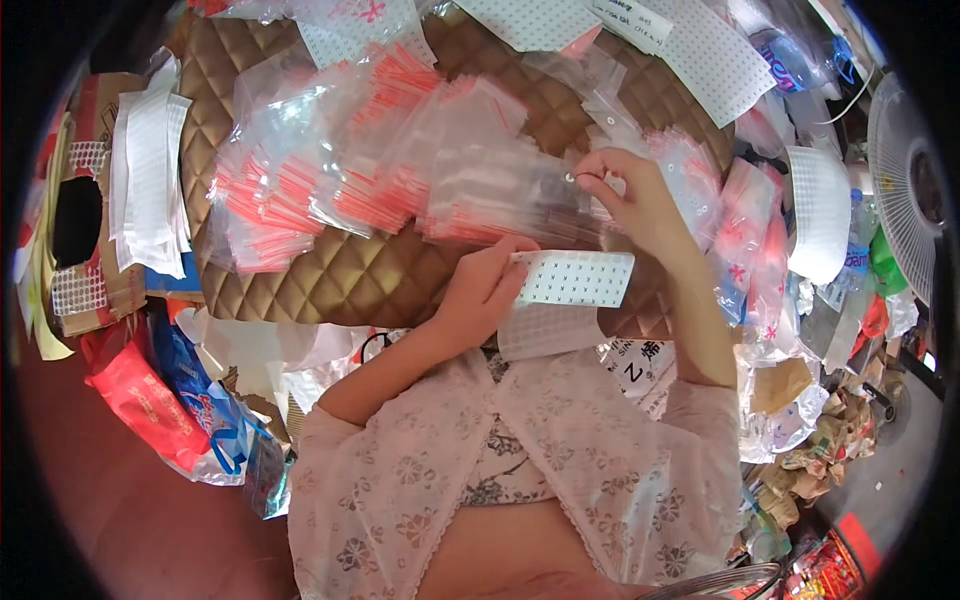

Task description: The person peels adhesive labels from a backing sheet and applies them onto plastic bags by hand.

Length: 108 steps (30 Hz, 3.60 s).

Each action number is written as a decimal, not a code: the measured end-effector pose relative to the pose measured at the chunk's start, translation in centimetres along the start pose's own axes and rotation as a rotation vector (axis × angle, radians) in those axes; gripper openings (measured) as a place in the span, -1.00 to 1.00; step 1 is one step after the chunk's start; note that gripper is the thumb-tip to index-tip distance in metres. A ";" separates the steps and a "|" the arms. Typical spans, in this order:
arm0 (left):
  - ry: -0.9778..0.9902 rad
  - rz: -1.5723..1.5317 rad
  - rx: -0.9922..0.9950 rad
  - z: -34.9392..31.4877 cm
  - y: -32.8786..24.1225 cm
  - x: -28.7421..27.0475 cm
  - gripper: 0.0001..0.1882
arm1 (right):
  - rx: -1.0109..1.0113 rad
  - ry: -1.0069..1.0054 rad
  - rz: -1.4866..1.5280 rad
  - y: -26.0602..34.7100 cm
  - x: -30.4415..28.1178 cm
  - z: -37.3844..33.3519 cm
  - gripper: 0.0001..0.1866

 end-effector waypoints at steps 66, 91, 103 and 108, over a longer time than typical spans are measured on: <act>-0.159 0.076 -0.099 0.1 0.2 -2.3 -0.84 | -0.039 0.158 0.307 1.8 1.1 -5.3 -0.74; 0.160 -0.155 -0.174 2.5 -0.6 1.8 -0.82 | -0.172 -0.056 -0.003 2.3 -0.9 -8.4 -0.84; 0.076 -0.084 -0.090 1.5 -1.1 0.9 -0.82 | -0.247 -0.062 -0.096 4.4 -0.2 -8.2 -0.80; 0.067 -0.211 -0.219 1.0 -0.5 0.7 -0.81 | -0.241 -0.110 -0.094 4.9 0.5 -8.3 -0.80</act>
Point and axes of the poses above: each hand's wrist, its own z-axis towards the middle knuckle, its own x-axis out of the palm, y = z × x, the point moved 7 cm from there along z, towards the middle knuckle, and after that the axes turned 2 degrees about x, right-handed, at the moved point
